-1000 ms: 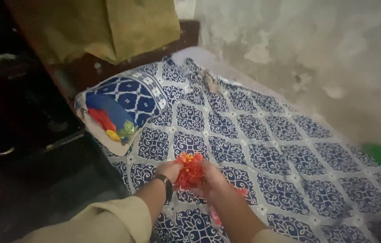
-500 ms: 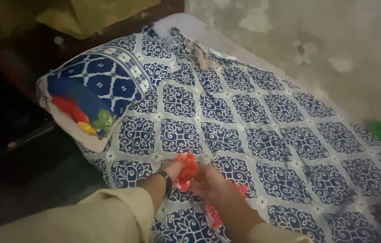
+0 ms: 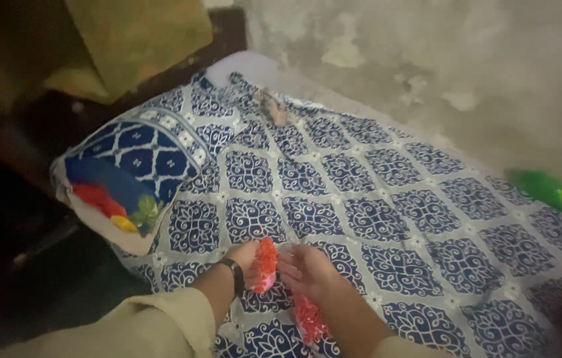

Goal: Picking up various household items from a table and placing them on a bed, then folding a cloth.

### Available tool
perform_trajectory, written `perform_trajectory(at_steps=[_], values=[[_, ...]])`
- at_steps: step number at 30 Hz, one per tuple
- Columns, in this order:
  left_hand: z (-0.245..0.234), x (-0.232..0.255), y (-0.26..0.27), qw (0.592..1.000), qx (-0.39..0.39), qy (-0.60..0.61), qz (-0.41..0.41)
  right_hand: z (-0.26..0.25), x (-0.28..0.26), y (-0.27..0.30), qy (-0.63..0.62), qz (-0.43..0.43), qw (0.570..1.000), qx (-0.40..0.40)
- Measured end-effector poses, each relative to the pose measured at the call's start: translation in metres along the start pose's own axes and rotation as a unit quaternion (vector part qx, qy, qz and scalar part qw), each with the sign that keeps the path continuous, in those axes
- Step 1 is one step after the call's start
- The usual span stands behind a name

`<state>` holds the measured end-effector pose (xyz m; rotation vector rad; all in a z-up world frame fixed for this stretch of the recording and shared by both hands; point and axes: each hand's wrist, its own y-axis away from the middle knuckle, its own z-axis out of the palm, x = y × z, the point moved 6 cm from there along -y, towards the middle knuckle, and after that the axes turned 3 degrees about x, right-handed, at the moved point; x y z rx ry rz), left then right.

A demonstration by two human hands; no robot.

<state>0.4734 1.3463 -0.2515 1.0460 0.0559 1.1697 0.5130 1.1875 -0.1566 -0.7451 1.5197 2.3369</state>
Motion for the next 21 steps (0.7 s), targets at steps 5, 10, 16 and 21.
perform_trajectory(at_steps=[5, 10, 16, 21], values=[[0.061, 0.025, 0.063, 0.981, 0.115, -0.157, 0.015, -0.007, -0.020, 0.033, -0.114, -0.046, 0.992, -0.036], [0.120, 0.020, 0.082, 0.955, 0.161, -0.220, 0.118, -0.044, -0.026, 0.084, -0.218, -0.128, 0.967, -0.020], [0.226, -0.041, 0.135, 0.952, -0.024, -0.291, 0.097, -0.099, -0.008, 0.199, -0.254, -0.236, 0.935, 0.075], [0.315, -0.117, 0.219, 0.912, -0.169, -0.373, 0.002, -0.181, 0.035, 0.297, -0.314, -0.339, 0.865, 0.197]])
